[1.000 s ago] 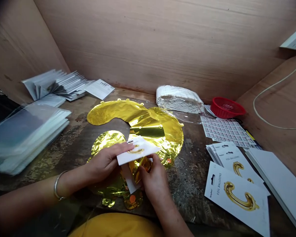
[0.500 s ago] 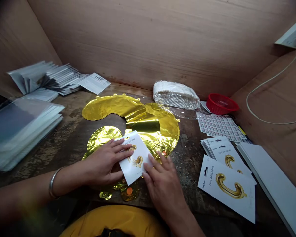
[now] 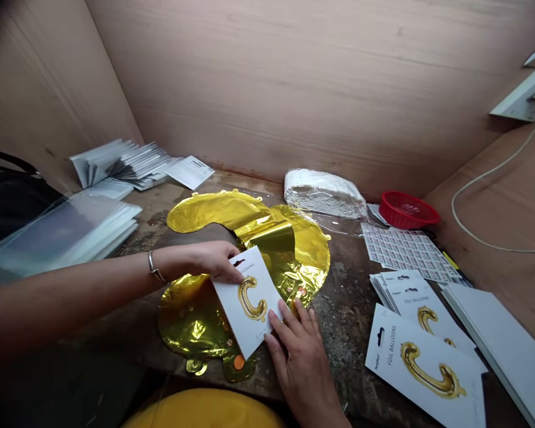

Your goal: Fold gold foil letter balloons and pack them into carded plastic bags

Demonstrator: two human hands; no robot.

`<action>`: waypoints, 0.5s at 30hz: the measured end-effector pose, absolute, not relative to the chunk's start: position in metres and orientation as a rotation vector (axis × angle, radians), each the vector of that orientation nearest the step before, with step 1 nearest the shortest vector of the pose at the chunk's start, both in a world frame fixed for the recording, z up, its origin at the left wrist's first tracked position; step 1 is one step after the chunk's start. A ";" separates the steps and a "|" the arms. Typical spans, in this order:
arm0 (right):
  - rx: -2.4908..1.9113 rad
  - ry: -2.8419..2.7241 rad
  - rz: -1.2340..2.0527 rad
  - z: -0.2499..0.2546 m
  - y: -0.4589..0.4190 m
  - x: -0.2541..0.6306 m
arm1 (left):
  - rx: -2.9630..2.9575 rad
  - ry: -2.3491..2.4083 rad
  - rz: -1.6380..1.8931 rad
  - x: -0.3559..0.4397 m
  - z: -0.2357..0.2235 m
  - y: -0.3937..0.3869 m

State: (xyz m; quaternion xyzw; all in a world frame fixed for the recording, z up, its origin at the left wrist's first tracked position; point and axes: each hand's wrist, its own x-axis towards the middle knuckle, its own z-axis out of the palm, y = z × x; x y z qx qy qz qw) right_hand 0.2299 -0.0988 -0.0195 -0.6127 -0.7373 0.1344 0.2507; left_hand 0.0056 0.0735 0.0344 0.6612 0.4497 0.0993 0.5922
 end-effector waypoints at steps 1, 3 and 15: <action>-1.662 -1.855 0.409 -0.017 -0.098 0.230 | 1.514 1.019 0.249 0.004 0.038 0.068; -1.602 -1.484 0.641 -0.010 -0.095 0.227 | 1.465 0.956 0.340 0.000 0.046 0.054; -1.645 -1.308 1.107 0.031 -0.072 0.226 | 1.548 1.287 1.050 -0.021 0.027 -0.003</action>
